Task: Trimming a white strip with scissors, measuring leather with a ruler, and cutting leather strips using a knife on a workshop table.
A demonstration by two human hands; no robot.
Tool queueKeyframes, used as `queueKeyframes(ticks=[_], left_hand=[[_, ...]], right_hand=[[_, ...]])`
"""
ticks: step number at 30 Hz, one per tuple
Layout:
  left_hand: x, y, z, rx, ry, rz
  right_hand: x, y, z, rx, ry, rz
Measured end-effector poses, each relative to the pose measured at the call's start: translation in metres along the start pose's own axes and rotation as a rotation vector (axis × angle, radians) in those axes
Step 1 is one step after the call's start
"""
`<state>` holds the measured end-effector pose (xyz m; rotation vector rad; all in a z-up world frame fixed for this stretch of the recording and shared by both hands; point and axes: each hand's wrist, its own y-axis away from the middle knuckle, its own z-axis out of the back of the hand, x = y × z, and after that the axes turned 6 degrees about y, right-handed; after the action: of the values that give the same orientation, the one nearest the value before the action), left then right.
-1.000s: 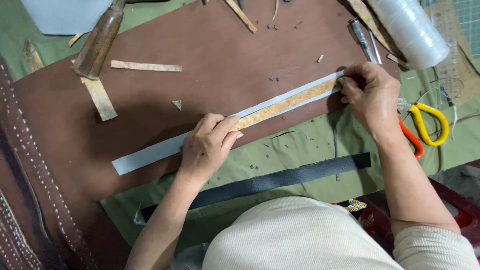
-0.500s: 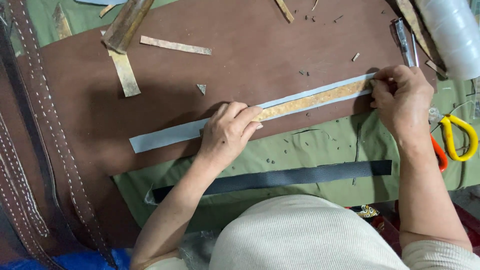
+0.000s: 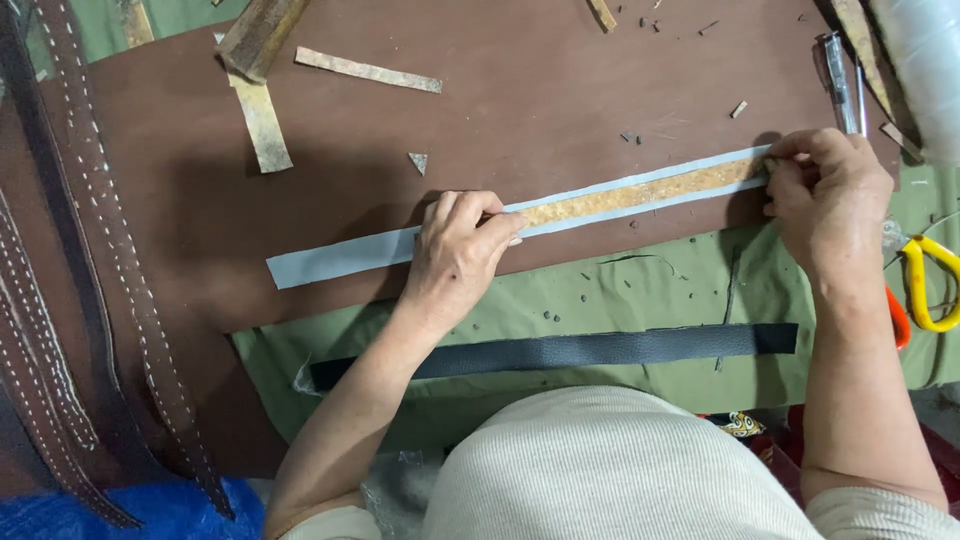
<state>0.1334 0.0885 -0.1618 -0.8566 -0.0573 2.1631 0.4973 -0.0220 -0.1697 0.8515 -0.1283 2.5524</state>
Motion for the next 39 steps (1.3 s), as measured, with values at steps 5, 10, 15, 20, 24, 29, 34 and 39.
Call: queueKeyframes(ticks=[5, 10, 15, 20, 24, 29, 34, 39], left_hand=[[0.009, 0.014, 0.010, -0.032, -0.017, -0.012], [0.030, 0.042, 0.031, -0.066, -0.042, 0.000], [0.049, 0.072, 0.050, -0.118, -0.087, 0.072], [0.053, 0.082, 0.052, -0.155, -0.082, 0.071], [0.049, 0.077, 0.066, -0.075, -0.072, 0.075], [0.041, 0.083, 0.068, -0.156, -0.064, 0.052], [0.012, 0.098, 0.073, -0.234, -0.044, 0.209], [-0.012, 0.112, 0.071, -0.307, 0.049, 0.182]], right_hand=[[-0.020, 0.000, -0.004, -0.018, 0.132, 0.146], [-0.015, 0.000, -0.003, 0.032, 0.054, 0.033], [-0.040, -0.005, -0.013, 0.055, 0.013, 0.041], [-0.054, -0.008, -0.018, 0.106, -0.075, -0.066], [-0.038, -0.013, -0.017, 0.044, 0.053, 0.172], [-0.011, -0.007, -0.002, -0.068, 0.248, 0.170], [0.013, -0.004, 0.019, -0.157, 0.167, 0.220], [-0.022, -0.054, 0.041, -0.216, 0.292, 0.262]])
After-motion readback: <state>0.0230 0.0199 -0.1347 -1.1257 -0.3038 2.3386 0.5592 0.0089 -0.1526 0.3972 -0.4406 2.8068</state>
